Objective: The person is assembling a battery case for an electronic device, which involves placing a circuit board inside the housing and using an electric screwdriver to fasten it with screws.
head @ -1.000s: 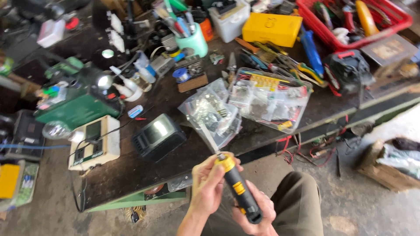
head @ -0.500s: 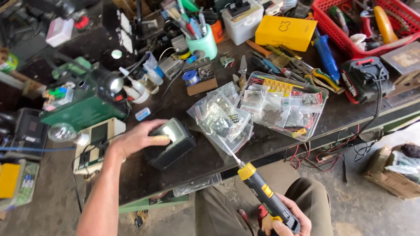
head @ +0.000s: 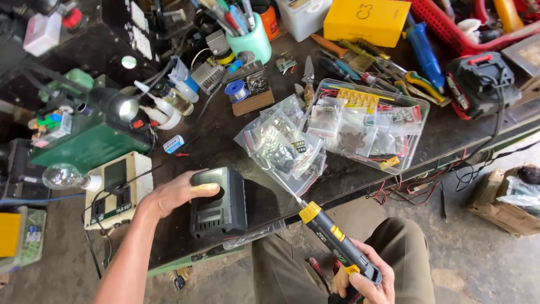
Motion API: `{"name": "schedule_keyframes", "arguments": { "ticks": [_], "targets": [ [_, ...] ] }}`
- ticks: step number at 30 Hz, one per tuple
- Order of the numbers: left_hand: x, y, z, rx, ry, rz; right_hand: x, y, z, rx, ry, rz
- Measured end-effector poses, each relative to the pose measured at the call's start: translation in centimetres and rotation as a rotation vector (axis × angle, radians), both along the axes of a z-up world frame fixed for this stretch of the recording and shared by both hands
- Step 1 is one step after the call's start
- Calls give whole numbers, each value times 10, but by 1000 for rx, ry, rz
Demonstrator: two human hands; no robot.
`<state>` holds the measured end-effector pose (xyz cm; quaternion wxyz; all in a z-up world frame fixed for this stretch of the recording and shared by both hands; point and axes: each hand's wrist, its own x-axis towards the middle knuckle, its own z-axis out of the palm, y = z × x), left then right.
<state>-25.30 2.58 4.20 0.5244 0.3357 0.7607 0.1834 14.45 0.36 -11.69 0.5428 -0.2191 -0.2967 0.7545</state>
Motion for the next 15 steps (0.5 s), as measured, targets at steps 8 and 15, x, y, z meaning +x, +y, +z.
{"name": "schedule_keyframes", "arguments": {
  "ticks": [8, 15],
  "targets": [
    [-19, 24, -2, 62, -169, -285, -2, -2, 4, -11, 41, 59],
    [-18, 4, -26, 175, -318, 78, -10, 1, 21, 44, 75, 47]
  ]
}}
